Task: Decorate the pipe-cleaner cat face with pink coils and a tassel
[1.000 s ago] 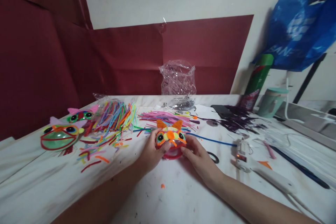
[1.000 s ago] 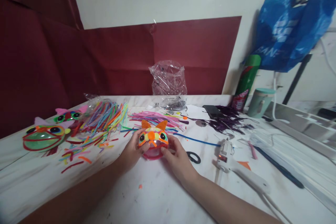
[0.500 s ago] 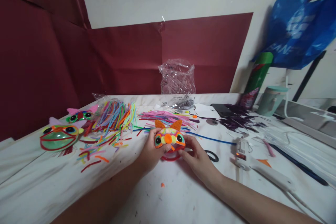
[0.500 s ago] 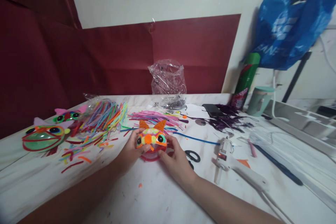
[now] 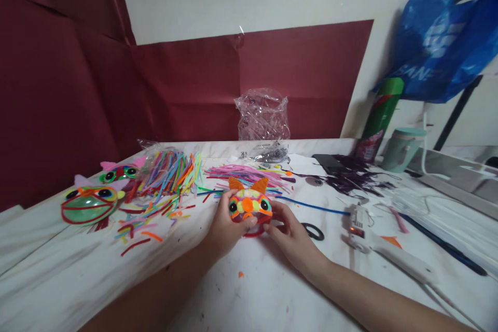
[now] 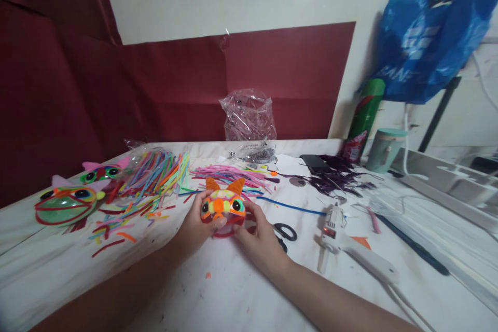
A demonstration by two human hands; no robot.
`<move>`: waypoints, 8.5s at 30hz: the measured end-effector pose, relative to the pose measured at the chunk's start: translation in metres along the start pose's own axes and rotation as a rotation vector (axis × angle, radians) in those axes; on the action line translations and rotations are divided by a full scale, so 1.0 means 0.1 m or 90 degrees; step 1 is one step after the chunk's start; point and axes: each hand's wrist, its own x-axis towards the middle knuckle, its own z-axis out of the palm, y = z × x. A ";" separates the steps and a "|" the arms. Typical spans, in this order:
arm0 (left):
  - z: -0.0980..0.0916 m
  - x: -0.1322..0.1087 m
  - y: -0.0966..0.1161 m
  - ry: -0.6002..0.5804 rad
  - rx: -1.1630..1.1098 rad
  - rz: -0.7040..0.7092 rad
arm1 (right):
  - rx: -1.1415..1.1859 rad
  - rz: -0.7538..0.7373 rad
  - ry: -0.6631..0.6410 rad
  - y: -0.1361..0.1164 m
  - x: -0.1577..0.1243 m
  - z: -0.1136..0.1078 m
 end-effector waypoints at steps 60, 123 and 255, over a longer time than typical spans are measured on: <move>0.06 -0.24 0.20 -0.173 0.242 0.121 | -0.084 -0.032 -0.128 -0.03 -0.07 0.01; -0.11 0.15 -0.18 -0.049 -0.103 0.038 | -0.052 -0.042 -0.002 0.08 0.07 -0.07; -0.12 0.12 -0.14 -0.036 -0.011 0.039 | -0.032 0.000 0.072 0.07 0.12 -0.06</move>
